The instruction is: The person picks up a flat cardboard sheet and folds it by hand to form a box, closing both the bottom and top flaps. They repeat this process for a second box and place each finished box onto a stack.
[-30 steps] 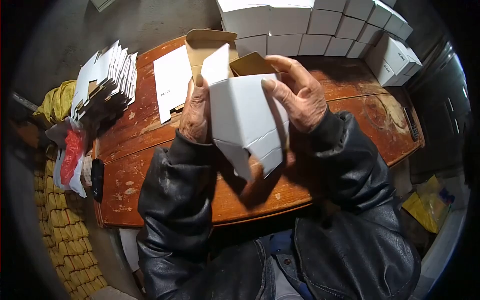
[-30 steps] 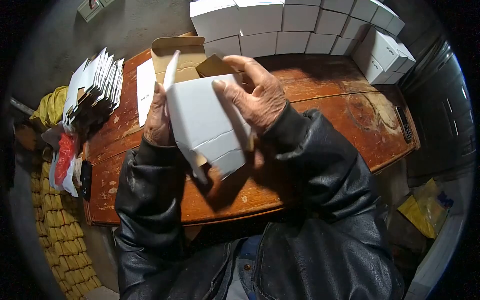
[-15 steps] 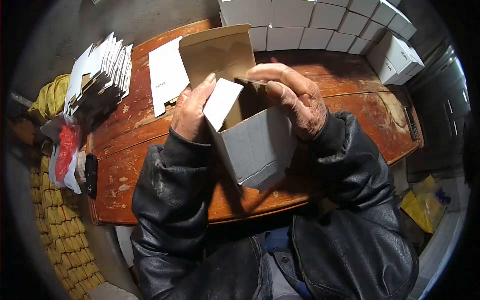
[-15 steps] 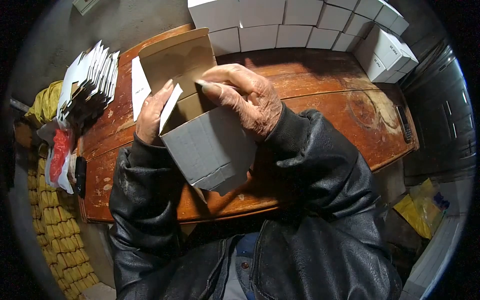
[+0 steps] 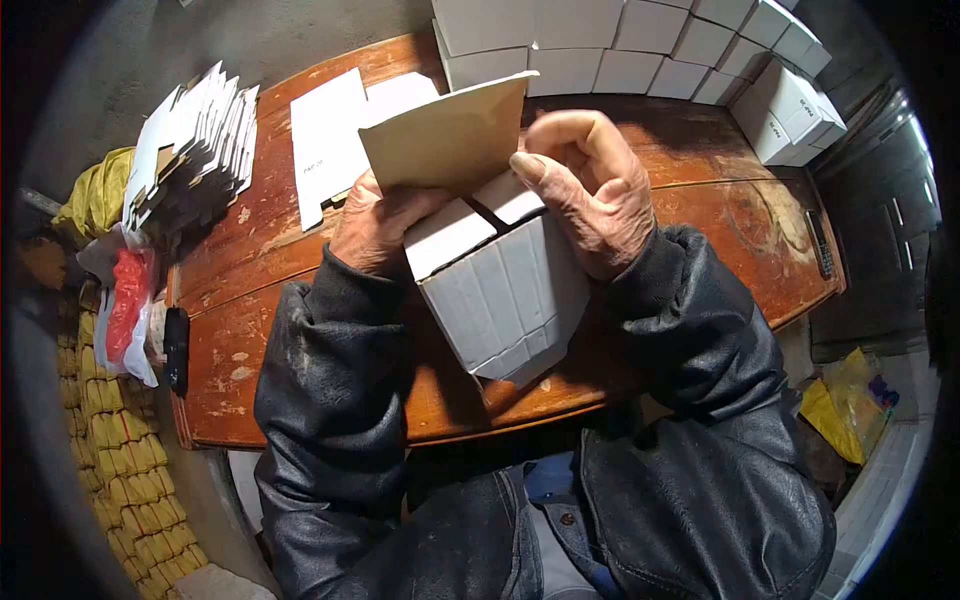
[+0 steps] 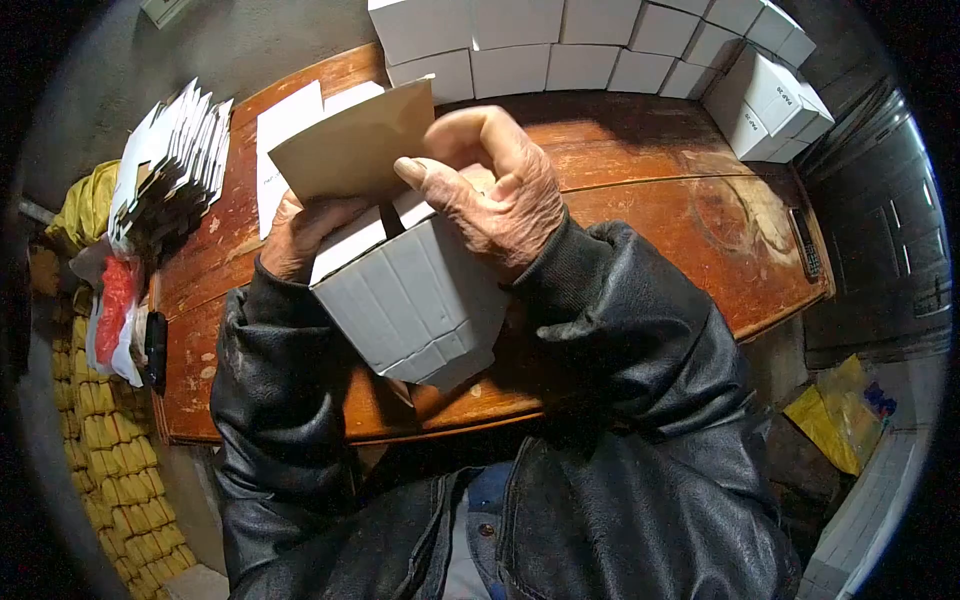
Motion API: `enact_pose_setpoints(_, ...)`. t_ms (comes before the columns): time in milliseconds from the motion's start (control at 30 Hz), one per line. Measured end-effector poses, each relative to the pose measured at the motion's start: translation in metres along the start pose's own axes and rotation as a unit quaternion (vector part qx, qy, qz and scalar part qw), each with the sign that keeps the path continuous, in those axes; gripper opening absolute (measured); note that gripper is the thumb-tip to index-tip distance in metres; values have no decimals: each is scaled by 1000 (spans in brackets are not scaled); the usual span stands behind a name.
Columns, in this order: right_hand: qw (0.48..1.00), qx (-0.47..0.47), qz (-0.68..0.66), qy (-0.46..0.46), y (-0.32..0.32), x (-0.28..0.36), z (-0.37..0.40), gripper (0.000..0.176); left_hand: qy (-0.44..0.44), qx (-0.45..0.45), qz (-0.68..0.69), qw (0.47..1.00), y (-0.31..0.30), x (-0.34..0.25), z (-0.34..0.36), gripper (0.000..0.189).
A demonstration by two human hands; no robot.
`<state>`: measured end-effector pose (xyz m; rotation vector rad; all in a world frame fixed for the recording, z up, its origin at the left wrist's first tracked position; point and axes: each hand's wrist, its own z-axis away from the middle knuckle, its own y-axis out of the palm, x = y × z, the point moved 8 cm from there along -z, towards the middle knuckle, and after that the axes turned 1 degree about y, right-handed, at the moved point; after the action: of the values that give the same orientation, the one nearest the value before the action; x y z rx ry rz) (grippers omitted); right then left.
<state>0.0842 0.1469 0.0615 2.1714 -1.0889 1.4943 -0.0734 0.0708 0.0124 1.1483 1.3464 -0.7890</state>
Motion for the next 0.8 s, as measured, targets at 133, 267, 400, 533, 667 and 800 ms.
enact_pose_setpoints(133, 998, -25, -5, -49, -2, -1, -3, 57, -11, -2, 14, 1000, 4, -4, 1, 26)
enact_pose_setpoints(267, 999, -15, -34, -38, -2, -5, -3, 61, 11, -1, 138, 990, 8, 0, 2, 26)
enact_pose_setpoints(400, 998, -14, 35, -43, -8, 0, -1, 57, 125, 55, 83, 987, 13, -13, 3, 28)
enact_pose_setpoints(533, 999, -30, 37, 1, -12, -9, -5, 54, 163, 46, 163, 972, 23, -25, 8, 46)
enact_pose_setpoints(667, 998, -29, 50, -2, -12, -10, -6, 45, 102, -84, 77, 988, 10, -6, 11, 59)
enact_pose_setpoints(800, 997, -47, 58, -25, -14, -14, -8, 39, 166, -139, -28, 976, 8, -21, 16, 48)
